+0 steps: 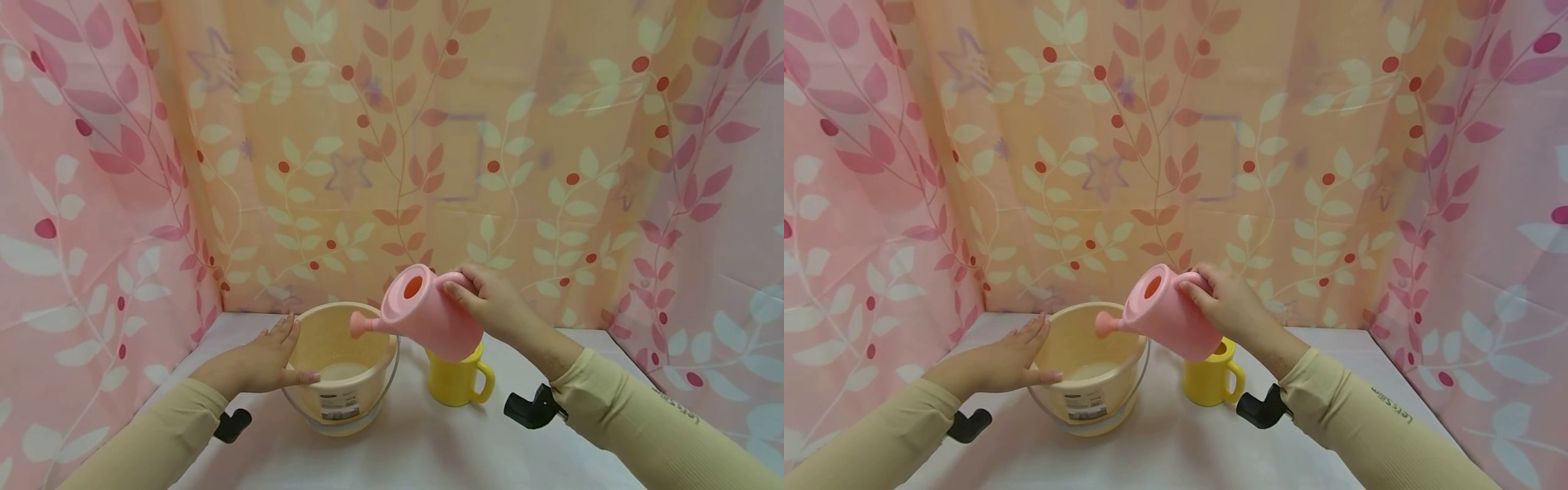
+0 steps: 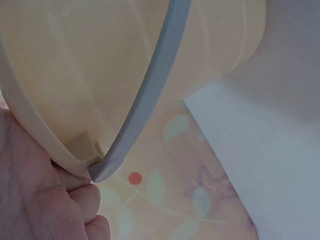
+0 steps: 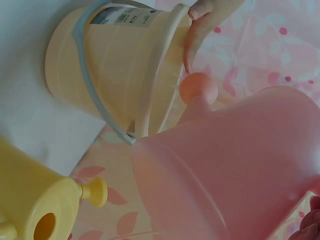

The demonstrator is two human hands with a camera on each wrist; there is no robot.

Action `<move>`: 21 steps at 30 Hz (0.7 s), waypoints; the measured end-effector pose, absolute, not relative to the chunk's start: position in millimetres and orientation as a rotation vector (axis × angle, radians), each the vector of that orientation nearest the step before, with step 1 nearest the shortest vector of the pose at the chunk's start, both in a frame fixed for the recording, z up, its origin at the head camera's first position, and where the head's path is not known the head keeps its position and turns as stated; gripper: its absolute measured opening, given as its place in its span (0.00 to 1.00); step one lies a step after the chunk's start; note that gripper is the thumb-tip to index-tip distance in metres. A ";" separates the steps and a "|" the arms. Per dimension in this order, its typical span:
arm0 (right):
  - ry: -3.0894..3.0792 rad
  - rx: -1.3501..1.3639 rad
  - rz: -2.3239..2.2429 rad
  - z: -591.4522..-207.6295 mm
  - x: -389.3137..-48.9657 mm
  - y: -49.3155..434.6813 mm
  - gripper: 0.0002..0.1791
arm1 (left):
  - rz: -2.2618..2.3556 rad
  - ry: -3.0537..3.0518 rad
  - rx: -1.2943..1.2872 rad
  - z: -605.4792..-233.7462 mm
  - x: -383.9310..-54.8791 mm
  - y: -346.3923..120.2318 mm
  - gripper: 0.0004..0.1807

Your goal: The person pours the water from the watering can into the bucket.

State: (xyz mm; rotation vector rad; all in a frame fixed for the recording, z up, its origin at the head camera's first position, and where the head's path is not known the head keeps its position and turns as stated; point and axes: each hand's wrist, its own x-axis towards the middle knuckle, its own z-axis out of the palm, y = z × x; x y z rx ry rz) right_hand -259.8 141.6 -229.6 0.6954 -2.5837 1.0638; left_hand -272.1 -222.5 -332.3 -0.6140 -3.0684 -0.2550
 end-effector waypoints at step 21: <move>-2.601 0.692 0.986 -228.4 -259.5 142.2 0.13 | -0.259 -3.105 -0.655 -314.4 -258.5 -214.4 0.63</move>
